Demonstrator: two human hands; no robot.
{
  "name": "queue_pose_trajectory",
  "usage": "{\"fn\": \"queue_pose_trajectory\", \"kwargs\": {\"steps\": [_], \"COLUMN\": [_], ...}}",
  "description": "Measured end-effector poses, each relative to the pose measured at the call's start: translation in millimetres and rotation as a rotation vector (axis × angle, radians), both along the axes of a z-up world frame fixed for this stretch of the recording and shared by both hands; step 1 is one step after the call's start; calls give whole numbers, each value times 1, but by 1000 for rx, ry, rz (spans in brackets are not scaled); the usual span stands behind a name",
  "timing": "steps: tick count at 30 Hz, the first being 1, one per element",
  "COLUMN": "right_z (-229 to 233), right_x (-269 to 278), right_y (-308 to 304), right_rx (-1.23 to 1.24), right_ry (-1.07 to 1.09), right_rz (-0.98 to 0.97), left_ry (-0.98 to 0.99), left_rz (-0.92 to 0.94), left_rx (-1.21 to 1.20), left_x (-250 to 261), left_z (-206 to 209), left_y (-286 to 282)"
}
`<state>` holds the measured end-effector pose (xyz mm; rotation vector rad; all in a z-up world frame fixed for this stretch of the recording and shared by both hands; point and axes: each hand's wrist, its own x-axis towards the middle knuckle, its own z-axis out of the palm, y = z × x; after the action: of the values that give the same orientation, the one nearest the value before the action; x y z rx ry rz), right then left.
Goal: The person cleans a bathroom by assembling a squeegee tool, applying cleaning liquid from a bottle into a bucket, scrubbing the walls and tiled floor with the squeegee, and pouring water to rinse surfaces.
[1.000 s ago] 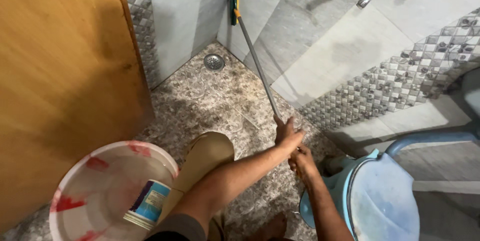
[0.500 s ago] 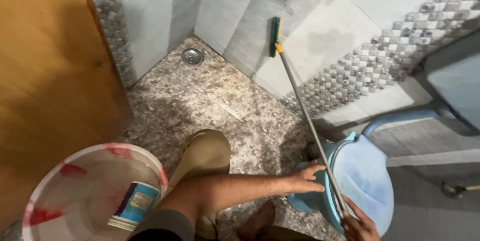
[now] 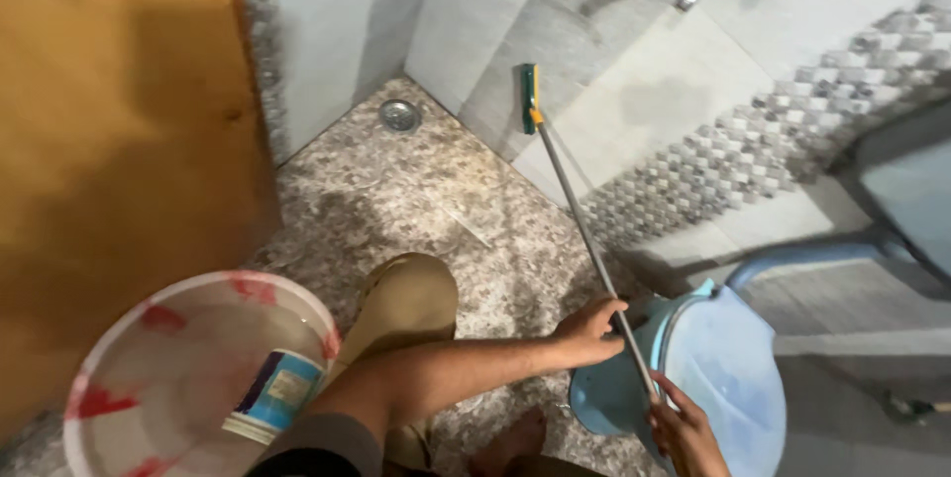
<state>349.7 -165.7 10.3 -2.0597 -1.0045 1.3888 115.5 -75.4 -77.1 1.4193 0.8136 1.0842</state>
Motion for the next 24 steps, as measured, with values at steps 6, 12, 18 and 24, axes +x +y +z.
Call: {"fn": "queue_pose_trajectory", "kwargs": {"steps": [6, 12, 18, 24], "right_z": [-72, -124, -121, -84], "right_x": [-67, -144, -239, -271], "right_y": [103, 190, 242, 230], "right_rx": [121, 165, 338, 207], "right_ry": [176, 659, 176, 580], "right_rz": [251, 346, 885, 638], "left_ry": [1, -84, 105, 107], "left_rz": [221, 428, 529, 630], "left_rx": [32, 109, 264, 379], "left_x": [-38, -54, -87, -94], "left_z": [35, 61, 78, 73], "left_y": [20, 33, 49, 69]}}
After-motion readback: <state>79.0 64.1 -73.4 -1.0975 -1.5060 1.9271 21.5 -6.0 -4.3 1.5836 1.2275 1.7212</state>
